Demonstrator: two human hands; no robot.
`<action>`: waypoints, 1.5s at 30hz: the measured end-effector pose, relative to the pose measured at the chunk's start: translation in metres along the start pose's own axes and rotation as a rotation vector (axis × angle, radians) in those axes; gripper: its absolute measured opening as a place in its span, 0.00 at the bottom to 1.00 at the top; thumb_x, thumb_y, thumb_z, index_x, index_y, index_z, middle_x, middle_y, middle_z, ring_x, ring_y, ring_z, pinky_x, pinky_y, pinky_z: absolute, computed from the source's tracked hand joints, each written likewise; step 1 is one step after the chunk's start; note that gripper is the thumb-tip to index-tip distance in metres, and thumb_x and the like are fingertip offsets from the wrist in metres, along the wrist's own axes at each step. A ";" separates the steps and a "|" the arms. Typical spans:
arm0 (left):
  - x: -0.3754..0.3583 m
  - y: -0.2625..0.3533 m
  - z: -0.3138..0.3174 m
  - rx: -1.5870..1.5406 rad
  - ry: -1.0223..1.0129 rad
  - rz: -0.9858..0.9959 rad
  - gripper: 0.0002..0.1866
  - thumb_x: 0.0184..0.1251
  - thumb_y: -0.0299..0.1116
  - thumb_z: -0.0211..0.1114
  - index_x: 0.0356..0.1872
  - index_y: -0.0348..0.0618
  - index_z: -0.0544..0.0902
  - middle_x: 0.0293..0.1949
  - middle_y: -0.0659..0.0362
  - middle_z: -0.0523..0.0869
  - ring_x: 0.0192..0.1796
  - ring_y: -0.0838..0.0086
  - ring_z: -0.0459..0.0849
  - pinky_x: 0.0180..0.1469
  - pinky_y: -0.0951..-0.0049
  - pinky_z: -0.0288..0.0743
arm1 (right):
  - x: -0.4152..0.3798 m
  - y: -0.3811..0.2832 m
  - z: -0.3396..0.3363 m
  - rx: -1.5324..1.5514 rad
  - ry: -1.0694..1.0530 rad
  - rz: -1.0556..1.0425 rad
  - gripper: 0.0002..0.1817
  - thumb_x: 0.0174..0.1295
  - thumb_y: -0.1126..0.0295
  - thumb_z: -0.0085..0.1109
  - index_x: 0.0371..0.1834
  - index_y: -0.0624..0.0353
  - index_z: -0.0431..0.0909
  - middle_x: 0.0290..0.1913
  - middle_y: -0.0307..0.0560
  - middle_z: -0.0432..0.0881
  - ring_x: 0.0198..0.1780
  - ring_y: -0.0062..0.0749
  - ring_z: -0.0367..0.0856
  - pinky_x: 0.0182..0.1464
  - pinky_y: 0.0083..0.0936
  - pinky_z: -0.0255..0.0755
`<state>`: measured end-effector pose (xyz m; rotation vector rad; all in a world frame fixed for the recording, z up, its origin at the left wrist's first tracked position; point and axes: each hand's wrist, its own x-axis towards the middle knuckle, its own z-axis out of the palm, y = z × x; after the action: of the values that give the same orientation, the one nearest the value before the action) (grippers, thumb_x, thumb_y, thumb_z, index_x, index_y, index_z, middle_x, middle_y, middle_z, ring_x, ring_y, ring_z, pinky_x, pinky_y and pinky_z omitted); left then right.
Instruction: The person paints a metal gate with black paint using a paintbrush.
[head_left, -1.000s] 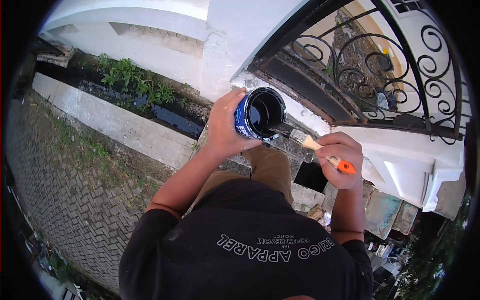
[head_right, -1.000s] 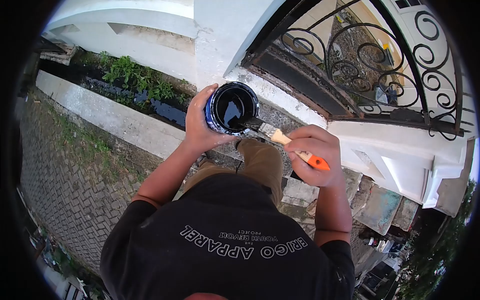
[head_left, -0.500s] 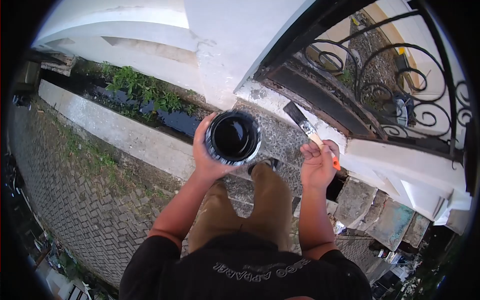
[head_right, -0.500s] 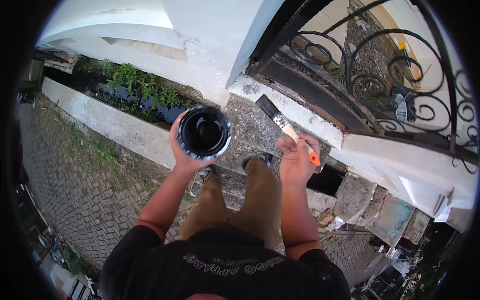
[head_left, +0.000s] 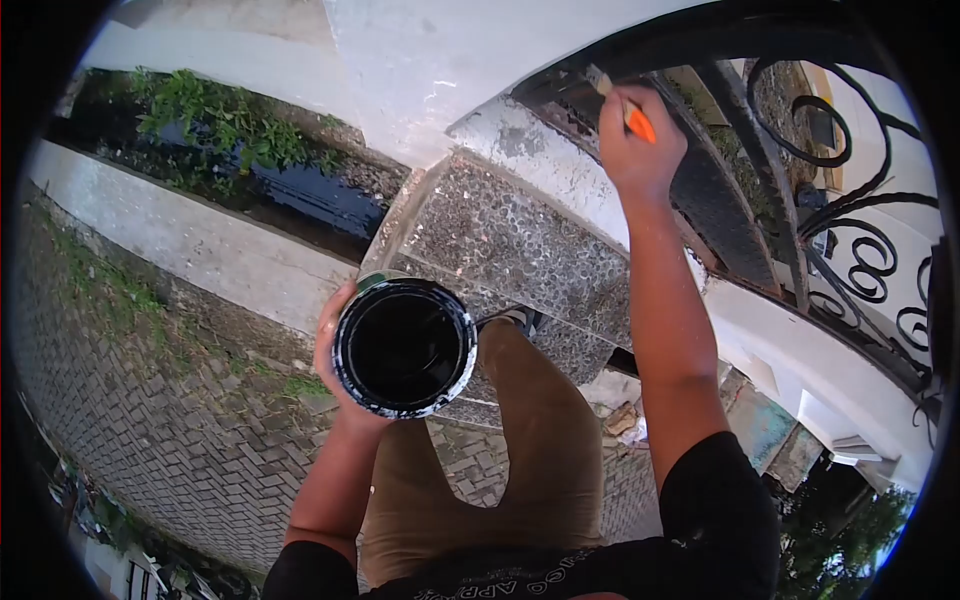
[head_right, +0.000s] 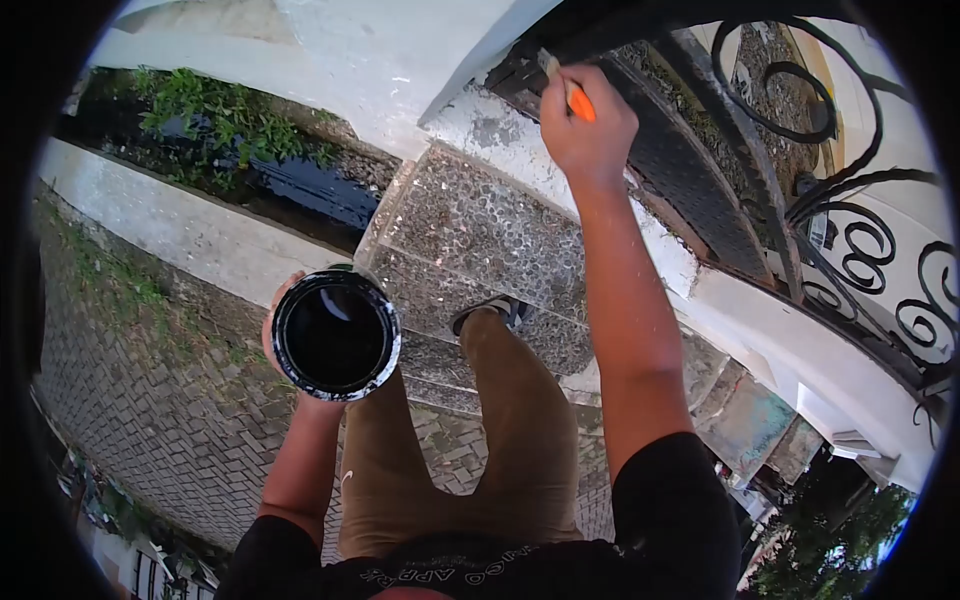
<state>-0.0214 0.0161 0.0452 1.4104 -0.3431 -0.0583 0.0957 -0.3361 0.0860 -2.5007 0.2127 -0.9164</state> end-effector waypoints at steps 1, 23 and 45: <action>-0.004 -0.005 -0.002 -0.008 0.003 -0.010 0.53 0.58 0.33 0.78 0.77 0.59 0.48 0.73 0.37 0.57 0.68 0.46 0.75 0.62 0.49 0.83 | 0.004 0.002 0.004 -0.008 -0.011 0.001 0.05 0.58 0.75 0.67 0.38 0.58 0.83 0.34 0.48 0.87 0.33 0.36 0.88 0.40 0.26 0.80; -0.013 -0.019 -0.002 0.226 0.078 -0.068 0.25 0.81 0.38 0.49 0.73 0.45 0.58 0.67 0.40 0.70 0.66 0.50 0.77 0.64 0.52 0.82 | 0.025 0.012 0.007 -0.461 -0.252 -0.385 0.07 0.60 0.66 0.64 0.41 0.46 0.83 0.35 0.42 0.85 0.35 0.47 0.86 0.37 0.39 0.82; -0.024 -0.037 0.011 0.132 0.098 0.073 0.25 0.81 0.32 0.50 0.74 0.52 0.56 0.69 0.43 0.68 0.68 0.56 0.74 0.65 0.55 0.81 | 0.005 0.013 0.003 -0.326 -0.227 -0.418 0.07 0.59 0.73 0.67 0.40 0.55 0.84 0.34 0.45 0.86 0.35 0.46 0.86 0.38 0.32 0.81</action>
<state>-0.0413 0.0051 0.0060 1.5239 -0.3216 0.0940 0.1018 -0.3480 0.0813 -2.9948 -0.2659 -0.7880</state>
